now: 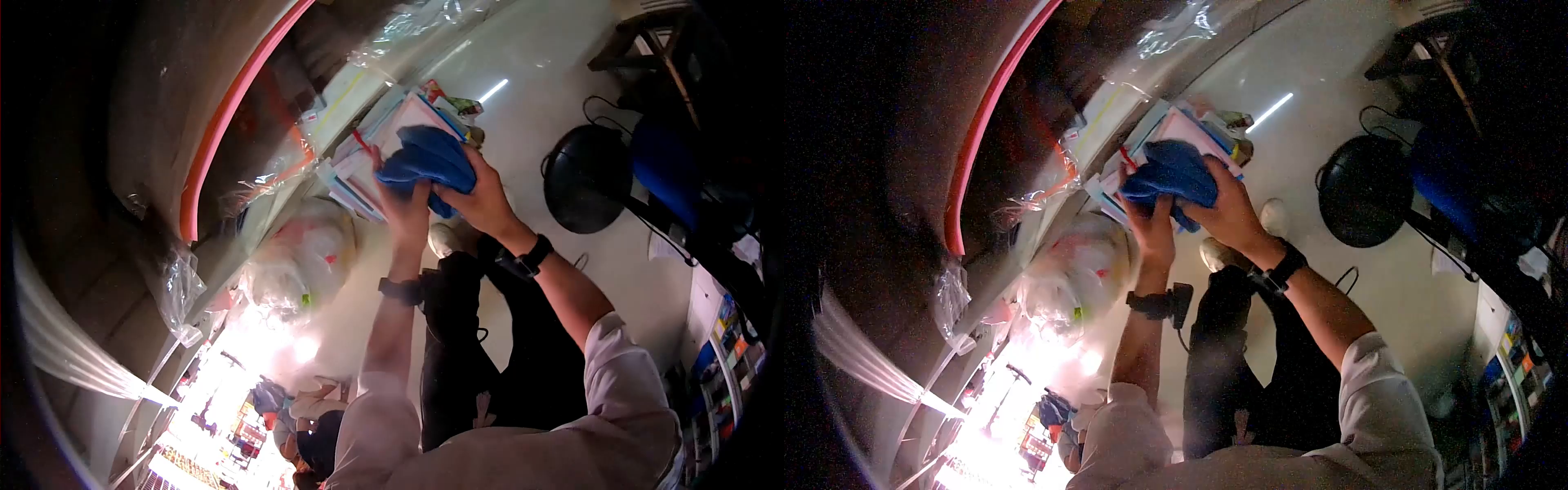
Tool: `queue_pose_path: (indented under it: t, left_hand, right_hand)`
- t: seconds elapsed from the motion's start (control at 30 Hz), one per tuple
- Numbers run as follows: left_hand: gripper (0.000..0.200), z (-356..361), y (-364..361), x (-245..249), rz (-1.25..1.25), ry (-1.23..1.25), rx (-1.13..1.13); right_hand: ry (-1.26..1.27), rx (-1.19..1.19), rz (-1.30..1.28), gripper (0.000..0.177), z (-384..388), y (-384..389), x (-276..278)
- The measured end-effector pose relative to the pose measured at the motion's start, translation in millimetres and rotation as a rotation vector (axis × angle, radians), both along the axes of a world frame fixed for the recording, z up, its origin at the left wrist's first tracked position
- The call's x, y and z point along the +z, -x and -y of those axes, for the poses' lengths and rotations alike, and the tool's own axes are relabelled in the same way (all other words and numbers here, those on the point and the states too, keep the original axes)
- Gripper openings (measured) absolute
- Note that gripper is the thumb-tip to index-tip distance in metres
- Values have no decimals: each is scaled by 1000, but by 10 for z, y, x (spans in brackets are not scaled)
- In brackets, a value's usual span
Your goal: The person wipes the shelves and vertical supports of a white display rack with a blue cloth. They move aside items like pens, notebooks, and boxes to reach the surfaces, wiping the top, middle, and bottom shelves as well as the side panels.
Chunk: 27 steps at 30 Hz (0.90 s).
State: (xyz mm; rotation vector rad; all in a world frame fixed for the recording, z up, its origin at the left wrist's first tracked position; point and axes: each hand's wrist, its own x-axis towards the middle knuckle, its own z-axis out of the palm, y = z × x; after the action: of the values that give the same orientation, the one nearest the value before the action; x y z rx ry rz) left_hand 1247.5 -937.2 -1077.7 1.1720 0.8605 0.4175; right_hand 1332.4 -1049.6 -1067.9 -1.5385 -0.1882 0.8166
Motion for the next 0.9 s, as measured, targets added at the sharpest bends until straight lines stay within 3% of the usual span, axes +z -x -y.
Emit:
queue_pose_path:
  t: [0.07, 0.1, 0.17, 0.27, 0.4, 0.53, 0.67, 0.73, 0.83, 0.87, 0.9]
  left_hand:
    - [97, -353, -47, -69, 14, -145, -22]
    - [103, -578, -46, -201, 97, -329, -15]
    - [102, -1006, -110, -271, 28, -875, -6]
    - [95, -1469, -219, -342, -206, -1278, -244]
    - [75, -1536, -392, -709, -403, -1307, -284]
    - [72, -1664, -217, -766, -685, -1353, -306]
    - [71, -1690, 284, -755, -726, -1287, -174]
    - [67, -1614, 269, -793, -625, -1330, -129]
    - [61, -1553, -18, -932, -462, -1450, -137]
    - [58, -1461, -176, -883, -486, -1342, -192]
    - [55, -1463, -326, -1003, -397, -1396, -205]
  right_hand:
    - [5, 66, 324, 66, -341, -76, -258]
    - [7, 97, 496, 67, -526, -126, -376]
    - [8, 131, 774, 72, -976, -259, -418]
    - [160, 235, 1091, 70, -1445, -392, -642]
    - [362, 335, 1270, 64, -1625, -568, -903]
    - [288, 366, 1322, 55, -1769, -428, -975]
    - [124, 381, 1435, 40, -2041, -40, -1150]
    - [106, 398, 1439, 40, -1979, -1, -1122]
    - [288, 365, 1389, 41, -1739, -213, -1078]
    - [308, 281, 1373, 43, -1669, -316, -1104]
    - [329, 195, 1356, 44, -1595, -405, -1138]
